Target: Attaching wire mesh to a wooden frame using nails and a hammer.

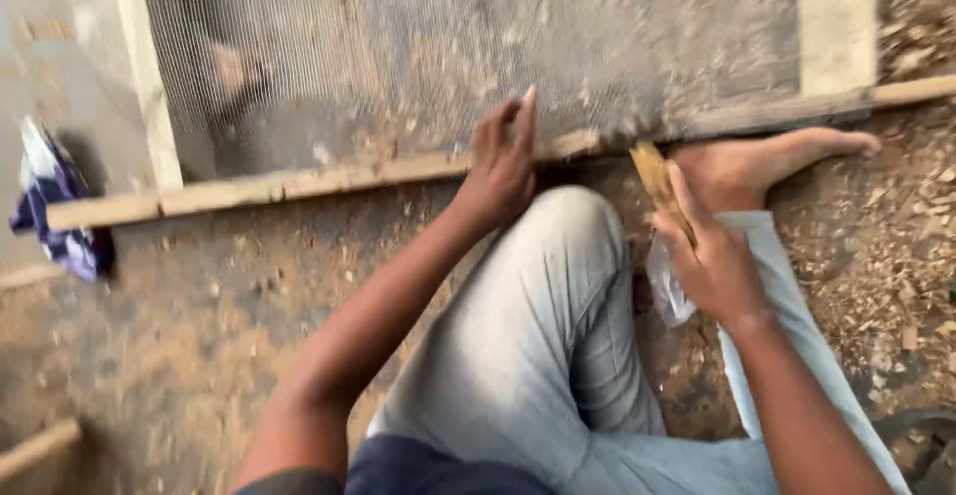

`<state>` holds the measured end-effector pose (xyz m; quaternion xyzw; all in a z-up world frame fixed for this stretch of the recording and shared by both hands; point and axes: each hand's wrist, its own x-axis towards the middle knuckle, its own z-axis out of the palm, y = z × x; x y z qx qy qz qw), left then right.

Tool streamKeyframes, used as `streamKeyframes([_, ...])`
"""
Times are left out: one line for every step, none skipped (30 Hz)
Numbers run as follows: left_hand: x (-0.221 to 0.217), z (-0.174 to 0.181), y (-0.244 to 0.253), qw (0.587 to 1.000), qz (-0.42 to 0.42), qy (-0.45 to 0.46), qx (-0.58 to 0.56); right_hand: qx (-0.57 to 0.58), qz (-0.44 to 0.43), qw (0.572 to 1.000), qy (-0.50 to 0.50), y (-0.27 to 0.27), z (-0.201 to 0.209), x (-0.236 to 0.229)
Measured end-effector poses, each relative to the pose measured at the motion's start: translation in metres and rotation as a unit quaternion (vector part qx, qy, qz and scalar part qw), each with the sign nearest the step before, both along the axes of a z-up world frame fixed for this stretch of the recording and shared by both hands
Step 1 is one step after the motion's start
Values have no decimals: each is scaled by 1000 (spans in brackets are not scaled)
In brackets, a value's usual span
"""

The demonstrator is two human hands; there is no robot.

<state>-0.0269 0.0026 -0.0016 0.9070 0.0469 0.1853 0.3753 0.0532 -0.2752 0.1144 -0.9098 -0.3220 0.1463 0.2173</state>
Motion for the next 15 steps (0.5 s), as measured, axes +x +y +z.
streamKeyframes([-14,8,8,1000,-1,-7,5,5,-1,1000,-7,-5,10,-4])
streamKeyframes([-28,14,16,998,-16,14,57,-26,-36,999,7,-11,18,-8])
streamKeyframes([-44,19,21,993,-36,39,105,-60,-78,995,25,-20,27,-17])
streamKeyframes([-69,23,38,993,-44,35,107,-58,-86,994,22,-31,35,-25])
streamKeyframes([-90,29,59,995,43,88,30,-80,-108,991,22,-39,42,-30])
streamKeyframes([-110,35,81,981,127,141,-49,-101,-131,986,23,-47,49,-36])
streamKeyframes([-138,-28,132,983,120,134,-45,-96,-139,986,17,-61,46,-41])
streamKeyframes([-176,-83,179,955,256,145,46,-74,-149,986,10,-76,43,-46])
streamKeyframes([-225,-129,218,901,386,149,134,-54,-158,986,3,-91,40,-51])
streamKeyframes([-243,-118,243,903,382,143,135,-51,-163,985,-2,-98,36,-52])
streamKeyframes([-262,-106,268,866,456,178,96,-33,-202,979,3,-106,31,-53])
streamKeyframes([-281,-94,292,822,525,213,54,-14,-240,971,9,-114,27,-54])
streamKeyframes([-286,-86,295,826,521,206,56,-9,-246,969,5,-122,27,-53])
streamKeyframes([-291,-78,296,824,509,248,16,16,-296,955,30,-129,28,-52])
streamKeyframes([-295,-68,301,820,494,288,-22,43,-345,936,55,-136,28,-51])
